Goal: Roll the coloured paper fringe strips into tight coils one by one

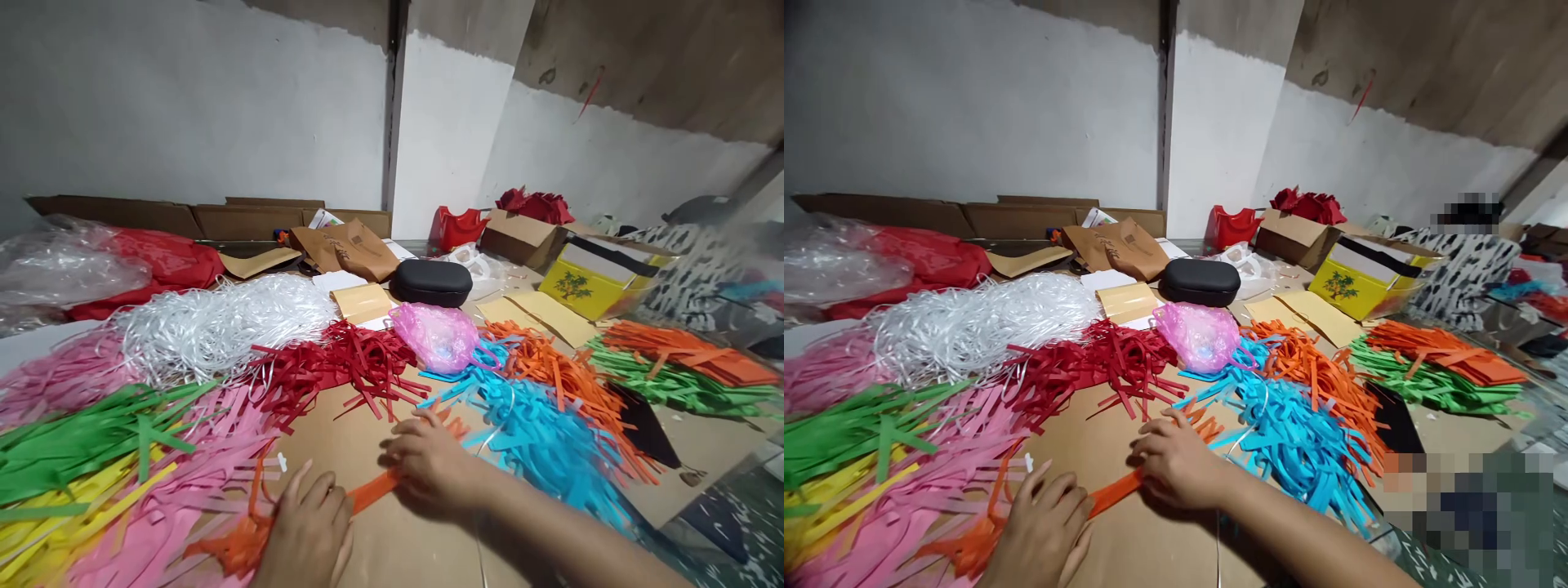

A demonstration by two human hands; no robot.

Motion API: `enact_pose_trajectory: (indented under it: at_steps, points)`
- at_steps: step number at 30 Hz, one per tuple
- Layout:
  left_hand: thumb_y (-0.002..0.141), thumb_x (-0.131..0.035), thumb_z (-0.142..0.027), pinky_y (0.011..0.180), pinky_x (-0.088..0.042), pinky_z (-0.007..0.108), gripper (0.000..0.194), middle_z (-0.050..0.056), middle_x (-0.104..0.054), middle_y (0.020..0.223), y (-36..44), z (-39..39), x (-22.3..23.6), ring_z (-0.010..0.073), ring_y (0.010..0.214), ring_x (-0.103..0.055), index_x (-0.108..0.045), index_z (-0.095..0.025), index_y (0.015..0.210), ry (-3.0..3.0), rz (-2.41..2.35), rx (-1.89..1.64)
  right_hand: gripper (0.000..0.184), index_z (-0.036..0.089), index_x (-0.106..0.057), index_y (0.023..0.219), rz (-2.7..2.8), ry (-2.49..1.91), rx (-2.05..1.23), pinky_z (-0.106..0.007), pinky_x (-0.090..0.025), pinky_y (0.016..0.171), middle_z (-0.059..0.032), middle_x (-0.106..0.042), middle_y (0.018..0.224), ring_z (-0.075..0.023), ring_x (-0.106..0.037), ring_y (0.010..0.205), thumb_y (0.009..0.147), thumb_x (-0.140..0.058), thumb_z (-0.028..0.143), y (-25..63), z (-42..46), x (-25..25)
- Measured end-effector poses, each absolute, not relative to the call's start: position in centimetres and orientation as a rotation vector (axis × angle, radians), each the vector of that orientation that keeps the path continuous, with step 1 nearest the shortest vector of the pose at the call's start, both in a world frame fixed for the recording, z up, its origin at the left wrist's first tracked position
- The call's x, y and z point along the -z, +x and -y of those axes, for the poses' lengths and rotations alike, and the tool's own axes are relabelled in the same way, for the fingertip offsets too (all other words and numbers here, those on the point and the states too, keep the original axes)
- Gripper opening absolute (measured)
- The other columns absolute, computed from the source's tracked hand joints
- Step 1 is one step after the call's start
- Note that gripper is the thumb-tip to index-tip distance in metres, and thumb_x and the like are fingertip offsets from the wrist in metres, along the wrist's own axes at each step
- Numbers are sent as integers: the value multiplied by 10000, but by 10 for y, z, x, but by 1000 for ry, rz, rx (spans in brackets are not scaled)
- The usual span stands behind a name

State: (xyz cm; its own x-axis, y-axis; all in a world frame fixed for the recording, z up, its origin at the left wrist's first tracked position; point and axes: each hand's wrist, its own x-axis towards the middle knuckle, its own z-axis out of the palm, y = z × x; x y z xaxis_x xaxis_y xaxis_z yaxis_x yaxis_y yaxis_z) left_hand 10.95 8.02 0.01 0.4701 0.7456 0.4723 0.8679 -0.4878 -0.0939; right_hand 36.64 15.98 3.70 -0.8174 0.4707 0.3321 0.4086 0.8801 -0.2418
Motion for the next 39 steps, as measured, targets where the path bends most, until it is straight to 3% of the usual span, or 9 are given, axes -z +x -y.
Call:
enact_pose_trajectory:
  at_steps: [3, 6, 11, 17, 22, 26, 30, 34, 39]
  points:
    - [757, -678, -229, 1125, -244, 483, 51, 3, -707, 754, 114, -85, 0, 228, 922, -594, -724, -220, 777, -2394, 1404, 589, 162, 265, -704, 1068, 2602, -769, -260, -467, -325, 1049, -20, -745, 1169, -261, -564, 1201, 910, -670, 283, 360, -157, -42]
    - [803, -561, -137, 1093, -273, 482, 173, 14, -681, 716, 115, -85, 2, 227, 883, -592, -701, -211, 734, -2371, 1401, 664, 274, 238, -649, 1188, 2604, -781, -82, -514, -270, 1089, -63, -734, 1167, -264, -566, 1142, 932, -650, 334, 344, -143, -34]
    - [910, -375, -48, 1031, -299, 441, 394, -23, -666, 700, 99, -78, 2, 190, 810, -596, -677, -239, 746, -2424, 1376, 802, 140, 204, -660, 878, 2610, -724, 130, -427, -332, 895, -14, -704, 782, -188, -536, 795, 990, -576, 209, 337, -134, -2]
    - [950, -552, -242, 886, -283, 389, 168, -71, -690, 779, 82, -82, 1, 172, 794, -623, -670, -269, 834, -2580, 1671, 769, 66, 233, -713, 862, 2435, -1071, -506, -359, -348, 839, -2, -712, 897, -183, -583, 888, 904, -727, 282, 355, -149, 3]
    - [960, -460, -245, 838, -295, 401, 274, -26, -676, 766, 84, -93, 5, 215, 824, -620, -644, -235, 758, -2624, 1864, 542, 97, 194, -682, 767, 2386, -1224, -560, -335, -362, 783, -21, -684, 854, -200, -584, 870, 845, -737, 214, 344, -151, -2]
    - [903, -531, -177, 821, -296, 385, 150, -42, -676, 784, 86, -96, 4, 181, 801, -609, -642, -235, 820, -2584, 1750, 568, 107, 205, -688, 883, 2403, -1214, -569, -354, -364, 792, -18, -719, 885, -202, -608, 865, 808, -765, 201, 344, -155, -8]
    - [817, -511, -40, 961, -298, 410, 312, -51, -700, 810, 95, -92, -1, 180, 859, -572, -680, -294, 884, -2508, 1323, 752, 28, 243, -691, 962, 2637, -729, -267, -441, -308, 994, 10, -764, 1072, -199, -613, 1070, 955, -672, 263, 355, -159, -14]
    - [850, -546, -135, 1016, -298, 425, 175, -24, -706, 795, 105, -90, -4, 193, 854, -565, -677, -250, 866, -2473, 1259, 764, 121, 187, -678, 963, 2727, -442, 228, -460, -301, 1040, -20, -770, 1050, -192, -608, 1040, 1008, -568, 166, 360, -161, -14]
    - [945, -468, -146, 976, -323, 426, 265, -27, -678, 728, 110, -94, -1, 175, 778, -560, -651, -234, 774, -2415, 1263, 771, 106, 218, -662, 980, 2631, -574, 128, -445, -308, 1000, 16, -771, 979, -174, -600, 953, 1008, -560, 213, 355, -156, -20]
